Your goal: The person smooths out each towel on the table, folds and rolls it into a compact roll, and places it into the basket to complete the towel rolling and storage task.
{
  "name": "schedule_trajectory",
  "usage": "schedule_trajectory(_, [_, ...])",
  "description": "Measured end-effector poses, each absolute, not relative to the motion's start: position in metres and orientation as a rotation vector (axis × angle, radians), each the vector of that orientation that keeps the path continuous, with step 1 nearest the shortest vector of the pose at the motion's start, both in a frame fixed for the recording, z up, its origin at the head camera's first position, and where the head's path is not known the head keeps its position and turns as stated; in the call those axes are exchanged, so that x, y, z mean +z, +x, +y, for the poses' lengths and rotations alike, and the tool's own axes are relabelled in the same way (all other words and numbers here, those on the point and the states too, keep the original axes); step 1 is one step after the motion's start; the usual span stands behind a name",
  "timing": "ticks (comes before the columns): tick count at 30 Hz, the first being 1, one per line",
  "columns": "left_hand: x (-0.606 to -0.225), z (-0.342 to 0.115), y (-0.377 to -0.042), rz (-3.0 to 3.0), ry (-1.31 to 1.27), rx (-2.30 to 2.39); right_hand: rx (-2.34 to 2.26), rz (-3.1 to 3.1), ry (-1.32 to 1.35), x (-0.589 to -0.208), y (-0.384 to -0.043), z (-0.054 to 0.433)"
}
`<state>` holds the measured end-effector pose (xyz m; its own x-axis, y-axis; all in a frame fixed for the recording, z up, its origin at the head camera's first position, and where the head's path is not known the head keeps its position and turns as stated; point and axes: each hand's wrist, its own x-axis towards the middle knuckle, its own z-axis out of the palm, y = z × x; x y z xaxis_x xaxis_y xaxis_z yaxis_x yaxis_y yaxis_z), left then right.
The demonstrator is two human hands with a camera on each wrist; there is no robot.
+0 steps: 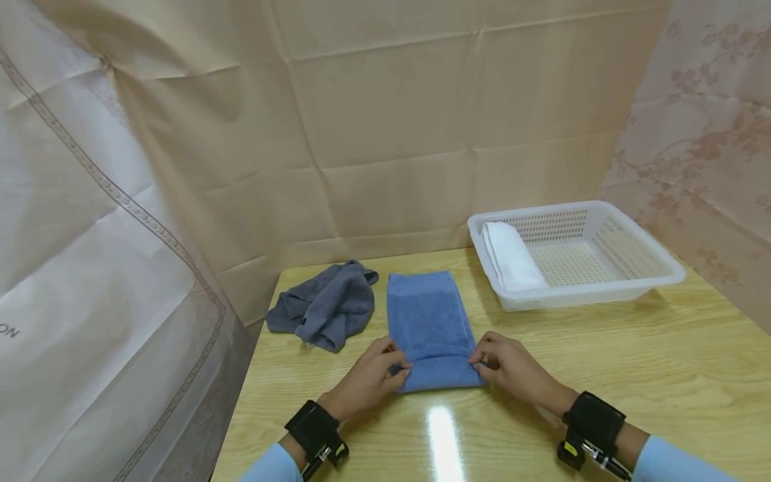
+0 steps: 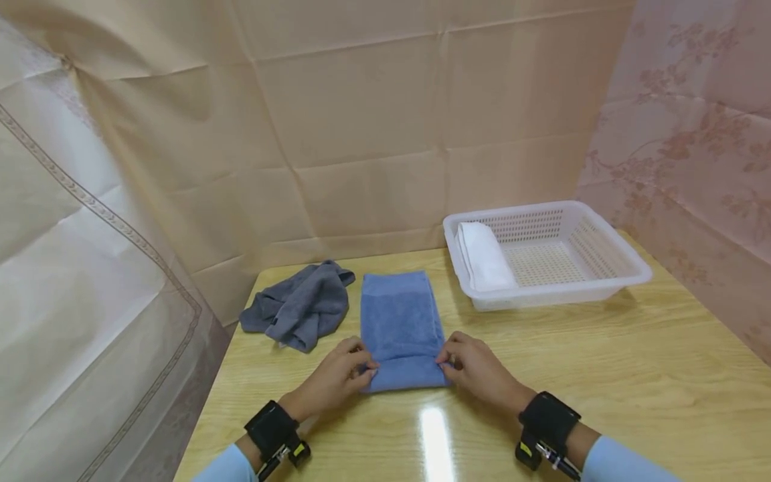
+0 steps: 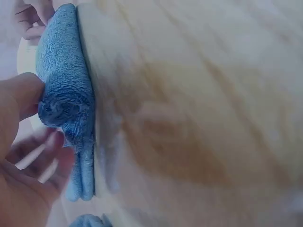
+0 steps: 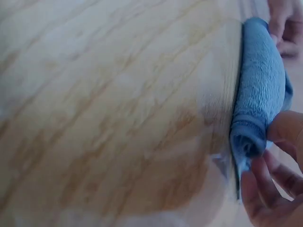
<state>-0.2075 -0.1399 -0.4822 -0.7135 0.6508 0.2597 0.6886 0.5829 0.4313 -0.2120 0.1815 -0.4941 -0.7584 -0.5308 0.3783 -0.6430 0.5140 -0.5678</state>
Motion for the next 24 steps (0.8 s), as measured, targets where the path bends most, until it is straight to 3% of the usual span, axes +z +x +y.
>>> schedule_trajectory(4, [-0.480,-0.135,-0.206,-2.628,-1.225,-0.631,0.802,-2.440,1.112,-0.494,-0.211,0.177])
schedule_trajectory(9, [-0.474,-0.134,-0.199,-2.630,-1.316,-0.512,0.785,-2.385,1.278,-0.491,-0.203,0.178])
schedule_trajectory(24, [-0.473,-0.140,-0.195,-2.625,-1.337,-0.284,0.423,-2.443,1.384,-0.492,-0.202,0.180])
